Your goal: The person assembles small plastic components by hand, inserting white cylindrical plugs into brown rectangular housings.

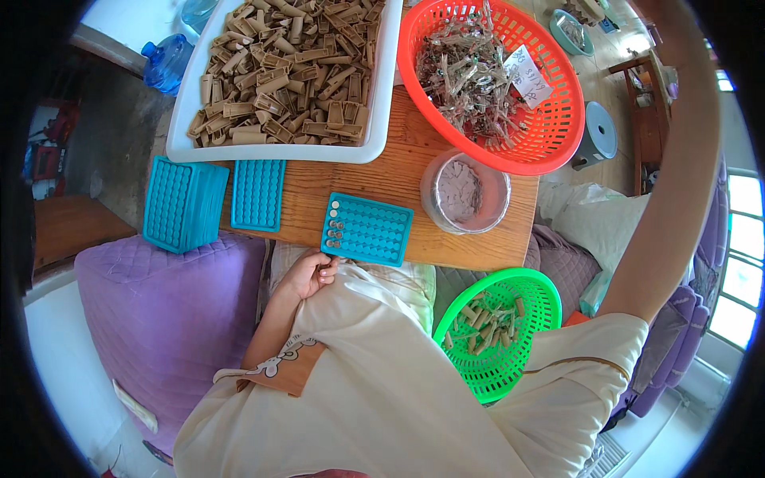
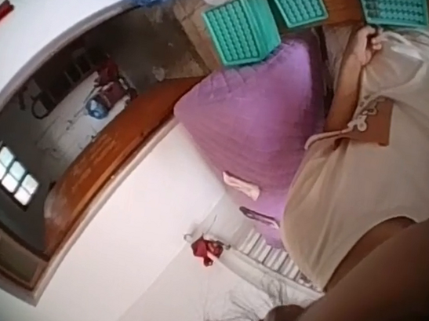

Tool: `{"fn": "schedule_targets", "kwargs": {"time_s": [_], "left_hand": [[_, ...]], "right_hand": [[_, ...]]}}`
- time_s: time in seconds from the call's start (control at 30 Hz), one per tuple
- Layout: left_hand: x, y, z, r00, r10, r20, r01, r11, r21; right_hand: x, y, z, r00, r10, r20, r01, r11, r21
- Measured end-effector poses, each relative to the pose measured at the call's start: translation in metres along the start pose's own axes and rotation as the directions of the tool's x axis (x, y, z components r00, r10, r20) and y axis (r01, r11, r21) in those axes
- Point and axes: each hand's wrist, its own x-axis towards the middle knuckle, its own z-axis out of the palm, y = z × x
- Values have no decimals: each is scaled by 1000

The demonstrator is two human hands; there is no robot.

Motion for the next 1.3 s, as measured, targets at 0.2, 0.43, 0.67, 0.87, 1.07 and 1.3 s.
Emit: {"fn": "schedule_targets", "kwargs": {"time_s": [0.2, 0.43, 0.67, 0.87, 1.07, 1.3], "left_hand": [[0, -1, -2, 1000, 6, 7, -6, 1000, 7], [1, 0, 0, 1000, -8, 13, 8, 1000, -1], [2, 0, -2, 1000, -8, 20, 8, 1000, -11], [4, -1, -5, 999, -8, 34, 10, 999, -40], [-1, 0, -4, 1000, 12, 7, -12, 999, -49], [4, 1, -4, 999, -15, -33, 12, 996, -86]], "right_hand": [[-31, 15, 57, 811, 544, 215, -470, 825, -313], [-31, -32, 68, 983, -98, -158, 32, 925, -378], [-60, -33, 79, 600, 622, 503, -373, 774, -512], [-43, 44, 70, 743, 472, 474, -324, 874, -362], [-64, 157, 107, 785, 589, 193, -505, 788, -352], [-94, 203, 114, 860, 500, 107, -355, 734, -579]]}}
